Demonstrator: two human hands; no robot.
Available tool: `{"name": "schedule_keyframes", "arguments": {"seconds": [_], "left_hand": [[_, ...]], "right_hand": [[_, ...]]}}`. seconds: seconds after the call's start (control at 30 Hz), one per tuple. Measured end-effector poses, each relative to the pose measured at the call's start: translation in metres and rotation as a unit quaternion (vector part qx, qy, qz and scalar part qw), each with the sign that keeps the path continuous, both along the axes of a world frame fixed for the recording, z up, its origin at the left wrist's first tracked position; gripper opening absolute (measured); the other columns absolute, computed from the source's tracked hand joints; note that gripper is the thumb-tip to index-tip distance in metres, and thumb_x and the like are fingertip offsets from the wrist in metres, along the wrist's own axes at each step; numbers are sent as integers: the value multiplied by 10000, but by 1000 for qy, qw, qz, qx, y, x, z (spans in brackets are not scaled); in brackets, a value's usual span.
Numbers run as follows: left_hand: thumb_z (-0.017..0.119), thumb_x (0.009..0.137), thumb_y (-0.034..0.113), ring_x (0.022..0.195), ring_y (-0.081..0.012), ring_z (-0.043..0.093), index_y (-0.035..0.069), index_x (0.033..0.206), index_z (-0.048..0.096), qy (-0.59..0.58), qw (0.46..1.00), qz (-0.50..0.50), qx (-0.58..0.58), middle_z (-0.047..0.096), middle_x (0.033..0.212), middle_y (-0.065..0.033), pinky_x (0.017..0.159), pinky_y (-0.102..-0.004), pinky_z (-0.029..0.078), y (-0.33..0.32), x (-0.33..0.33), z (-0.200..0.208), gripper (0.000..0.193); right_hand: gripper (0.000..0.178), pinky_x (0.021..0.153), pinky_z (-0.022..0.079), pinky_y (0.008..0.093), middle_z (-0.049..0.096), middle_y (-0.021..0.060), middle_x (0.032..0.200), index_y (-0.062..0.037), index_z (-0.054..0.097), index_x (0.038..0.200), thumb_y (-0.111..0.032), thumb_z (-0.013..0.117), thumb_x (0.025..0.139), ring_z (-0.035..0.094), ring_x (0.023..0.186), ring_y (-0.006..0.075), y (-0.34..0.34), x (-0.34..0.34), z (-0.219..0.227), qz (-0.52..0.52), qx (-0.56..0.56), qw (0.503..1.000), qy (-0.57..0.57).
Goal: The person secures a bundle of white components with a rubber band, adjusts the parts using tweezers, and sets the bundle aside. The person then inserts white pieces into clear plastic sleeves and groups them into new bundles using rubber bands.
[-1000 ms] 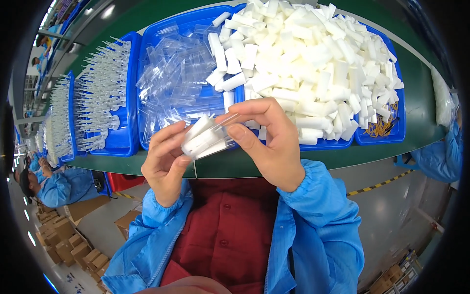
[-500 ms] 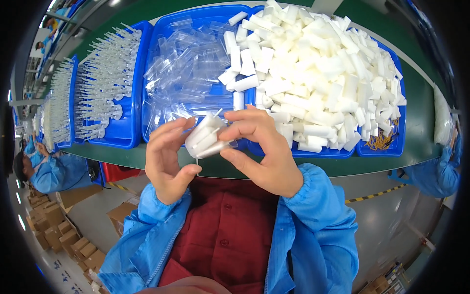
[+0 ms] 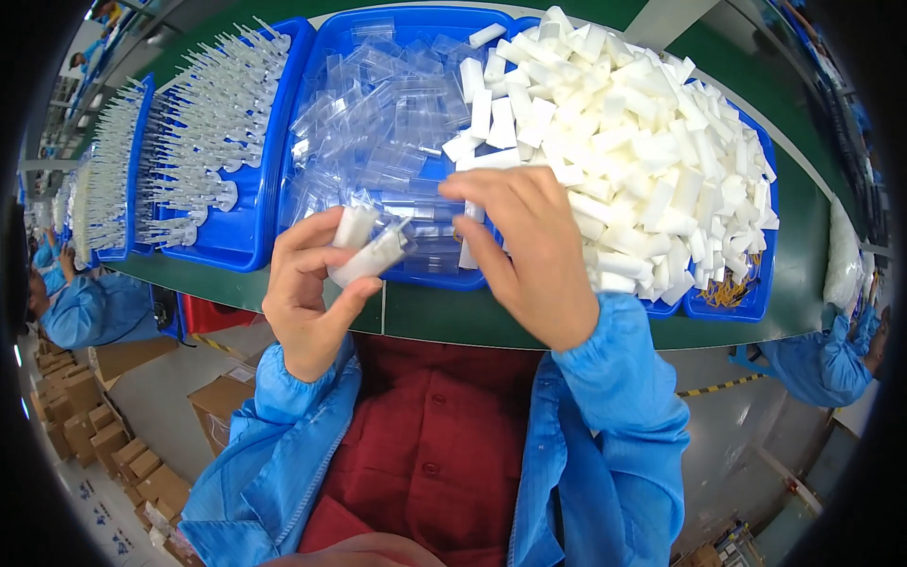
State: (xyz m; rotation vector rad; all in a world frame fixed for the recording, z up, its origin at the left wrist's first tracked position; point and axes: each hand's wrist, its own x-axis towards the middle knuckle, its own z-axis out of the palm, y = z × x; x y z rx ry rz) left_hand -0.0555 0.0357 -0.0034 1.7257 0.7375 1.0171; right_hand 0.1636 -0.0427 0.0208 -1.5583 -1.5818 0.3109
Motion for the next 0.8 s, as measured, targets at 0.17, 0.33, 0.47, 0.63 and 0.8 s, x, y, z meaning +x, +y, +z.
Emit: {"name": "schedule_keyframes", "arguments": {"seconds": [0.17,0.33,0.47,0.63,0.8], "left_hand": [[841,745,16,1184,-280,592,-4,1051,695,19,1000,-4,18,544,1314,-164,946,-362,541,2,-2,-7,339],[813,774,-5,1198,-280,584,-8,1085,688,3,1000,-10,-1,526,1328,-158,959,-359,540,1,-7,-5,336],[777,808,-21,1216,-287,578,-14,1125,665,-26,999,-28,-34,500,1350,-166,970,-368,541,2,-6,-6,336],[753,826,-40,1220,-288,578,-20,1140,648,-46,997,-36,-42,496,1352,-170,974,-380,547,3,-2,-6,332],[727,850,-48,1223,-274,569,-39,1157,627,-124,979,-48,-155,492,1367,-173,989,-384,549,9,3,-7,324]], "right_hand": [[319,791,411,375,666,44,952,-68,674,1116,-66,724,801,565,907,239,28,-1,-15,-3,-41,979,-200],[313,787,409,371,653,38,962,-69,681,1103,-67,724,793,562,925,235,36,0,-17,20,-63,968,-241],[315,787,417,393,658,72,1000,-62,675,1091,-46,730,782,566,912,270,33,0,-15,29,-47,979,-198],[329,808,438,400,629,81,966,-62,672,1101,-43,728,777,569,937,283,38,-1,-23,42,-61,978,-193],[326,814,440,359,619,63,933,-50,682,1107,-46,703,782,571,949,242,39,2,-25,69,-87,963,-245]]}}
